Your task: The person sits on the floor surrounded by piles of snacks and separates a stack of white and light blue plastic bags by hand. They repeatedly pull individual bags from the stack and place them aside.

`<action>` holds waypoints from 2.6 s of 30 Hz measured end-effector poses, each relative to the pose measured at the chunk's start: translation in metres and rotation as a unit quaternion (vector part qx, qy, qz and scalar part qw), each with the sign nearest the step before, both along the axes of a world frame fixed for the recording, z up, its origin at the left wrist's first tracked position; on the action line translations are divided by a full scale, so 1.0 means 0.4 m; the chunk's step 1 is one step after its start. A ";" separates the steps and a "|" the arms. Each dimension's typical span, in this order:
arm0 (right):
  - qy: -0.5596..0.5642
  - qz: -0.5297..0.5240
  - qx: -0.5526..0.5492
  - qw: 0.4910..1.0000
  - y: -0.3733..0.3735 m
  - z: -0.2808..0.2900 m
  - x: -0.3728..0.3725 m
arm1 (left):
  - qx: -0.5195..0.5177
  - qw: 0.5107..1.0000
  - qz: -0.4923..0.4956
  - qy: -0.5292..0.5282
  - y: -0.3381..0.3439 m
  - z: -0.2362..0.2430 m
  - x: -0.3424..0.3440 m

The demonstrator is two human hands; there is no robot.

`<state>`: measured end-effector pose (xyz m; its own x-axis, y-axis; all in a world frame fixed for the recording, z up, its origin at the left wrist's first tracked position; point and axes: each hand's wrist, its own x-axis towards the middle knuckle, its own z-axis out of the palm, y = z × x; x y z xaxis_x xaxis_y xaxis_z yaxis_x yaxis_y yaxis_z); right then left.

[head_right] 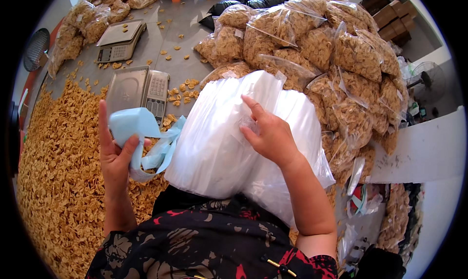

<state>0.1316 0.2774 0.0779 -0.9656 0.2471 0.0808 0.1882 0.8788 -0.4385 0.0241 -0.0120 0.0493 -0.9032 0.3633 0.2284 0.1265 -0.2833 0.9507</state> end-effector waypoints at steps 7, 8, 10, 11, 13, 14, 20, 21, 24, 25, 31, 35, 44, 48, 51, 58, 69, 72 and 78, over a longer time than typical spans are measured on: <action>0.129 0.025 0.210 0.969 -0.135 -0.108 0.060 | -0.175 0.983 0.032 0.044 -0.080 -0.104 -0.026; 0.123 0.016 0.228 0.966 -0.143 -0.098 0.047 | -0.190 0.982 -0.001 0.018 -0.081 -0.106 -0.034; 0.008 0.051 0.129 0.990 -0.186 -0.095 0.036 | -0.075 0.991 -0.088 -0.071 -0.042 -0.059 -0.001; -0.048 0.070 0.079 0.993 -0.200 -0.093 0.035 | -0.015 0.985 -0.127 -0.115 -0.017 -0.033 0.021; 0.026 0.022 -0.011 0.999 -0.174 -0.126 0.039 | 0.002 0.988 -0.126 -0.092 0.000 -0.027 0.043; 0.021 -0.033 -0.122 0.992 -0.156 -0.125 0.053 | 0.003 0.991 -0.115 -0.069 0.001 -0.046 0.043; 0.177 0.016 -0.087 0.980 -0.197 -0.108 0.069 | -0.063 0.994 -0.060 -0.069 0.049 -0.107 0.039; 0.184 0.039 0.011 0.982 -0.221 -0.113 0.050 | -0.054 0.994 -0.051 -0.077 0.053 -0.108 0.042; 0.104 0.025 0.033 0.994 -0.186 -0.162 0.054 | -0.004 0.996 -0.030 -0.086 0.069 -0.107 0.046; 0.104 -0.027 -0.096 0.990 -0.168 -0.155 0.079 | -0.008 0.997 -0.027 -0.073 0.073 -0.115 0.047; 0.116 -0.105 -0.420 0.894 -0.163 -0.127 0.170 | -0.260 0.950 -0.145 0.095 0.158 -0.260 0.109; 0.156 -0.064 -0.332 0.928 -0.167 -0.157 0.164 | 0.024 0.896 -0.254 -0.362 0.163 -0.197 0.094; 0.160 -0.073 -0.352 0.919 -0.181 -0.132 0.191 | -0.025 0.930 -0.205 -0.305 0.137 -0.125 0.100; 0.143 -0.158 -0.416 0.884 -0.153 -0.099 0.256 | -0.016 0.933 -0.212 -0.291 0.132 -0.120 0.104; 0.218 -0.221 -0.433 0.846 -0.115 -0.072 0.303 | -0.032 0.947 -0.166 -0.272 0.140 -0.110 0.089; 0.367 -0.415 -0.690 0.467 -0.053 -0.101 0.528 | -0.060 0.963 -0.089 -0.247 0.105 -0.163 0.024; 0.219 0.061 -0.198 0.954 -0.092 0.176 0.241 | 0.016 0.993 -0.090 -0.074 0.066 0.013 0.032; 0.110 0.235 -0.238 0.936 -0.184 0.117 0.027 | 0.056 0.989 -0.107 -0.088 0.063 0.029 0.064; 0.029 0.211 -0.426 0.879 -0.229 0.021 -0.058 | 0.040 0.992 -0.114 -0.029 0.010 0.003 0.074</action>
